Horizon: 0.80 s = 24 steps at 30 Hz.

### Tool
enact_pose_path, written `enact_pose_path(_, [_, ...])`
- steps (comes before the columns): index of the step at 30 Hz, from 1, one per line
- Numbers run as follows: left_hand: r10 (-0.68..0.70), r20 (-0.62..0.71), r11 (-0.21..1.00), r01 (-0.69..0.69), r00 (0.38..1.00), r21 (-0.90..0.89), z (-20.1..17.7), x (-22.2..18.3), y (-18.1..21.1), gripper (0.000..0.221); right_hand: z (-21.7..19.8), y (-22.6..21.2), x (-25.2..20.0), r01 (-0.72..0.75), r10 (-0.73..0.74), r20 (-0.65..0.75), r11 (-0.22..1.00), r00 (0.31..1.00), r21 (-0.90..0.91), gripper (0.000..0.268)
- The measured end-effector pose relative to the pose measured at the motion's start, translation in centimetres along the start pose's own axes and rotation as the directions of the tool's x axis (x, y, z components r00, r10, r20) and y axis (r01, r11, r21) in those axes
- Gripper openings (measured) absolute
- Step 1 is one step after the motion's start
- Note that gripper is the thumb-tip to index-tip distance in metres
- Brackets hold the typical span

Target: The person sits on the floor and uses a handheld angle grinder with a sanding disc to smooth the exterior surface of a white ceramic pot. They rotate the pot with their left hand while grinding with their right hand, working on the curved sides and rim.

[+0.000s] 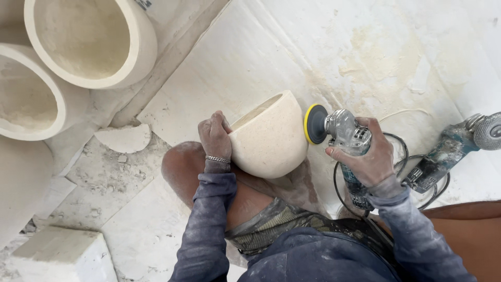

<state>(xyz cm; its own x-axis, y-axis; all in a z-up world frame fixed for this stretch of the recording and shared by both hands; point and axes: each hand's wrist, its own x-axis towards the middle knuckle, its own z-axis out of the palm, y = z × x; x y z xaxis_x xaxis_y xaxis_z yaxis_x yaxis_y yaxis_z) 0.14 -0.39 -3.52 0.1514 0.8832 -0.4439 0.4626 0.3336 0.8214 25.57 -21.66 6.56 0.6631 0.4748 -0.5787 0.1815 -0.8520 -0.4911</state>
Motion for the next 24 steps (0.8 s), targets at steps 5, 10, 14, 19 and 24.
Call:
enact_pose_path(5, [0.006, -0.003, 0.996, -0.006, 1.000, 0.084, 0.7, -0.2, 1.1, 0.053, 1.8, 0.1, -5.6, 0.325, -0.342, -0.093, 0.932, 0.935, -0.158, 0.087])
enact_pose_path(10, [-0.171, -0.111, 0.960, 0.191, 0.979, 0.206, 2.0, -0.4, 5.5, 0.047, 1.2, -1.4, -7.8, 0.632, -0.733, -0.024, 0.603, 0.680, -0.486, 0.084])
enact_pose_path(14, [-0.106, -0.045, 0.974, 0.113, 0.993, 0.195, 1.5, -0.2, 2.3, 0.052, 0.2, -0.5, -4.3, 0.487, -0.487, -0.101, 0.873, 0.867, -0.033, 0.083])
enact_pose_path(19, [-0.113, -0.043, 0.968, 0.120, 0.993, 0.221, 1.5, -0.4, 3.0, 0.053, -0.6, 0.4, -1.3, 0.164, -0.163, -0.050, 0.986, 0.985, 0.021, 0.091])
enact_pose_path(24, [-0.106, -0.075, 0.965, 0.121, 0.992, 0.234, 2.5, 0.0, 3.3, 0.054, 2.1, -1.1, -7.5, 0.534, -0.557, -0.080, 0.821, 0.827, -0.203, 0.083])
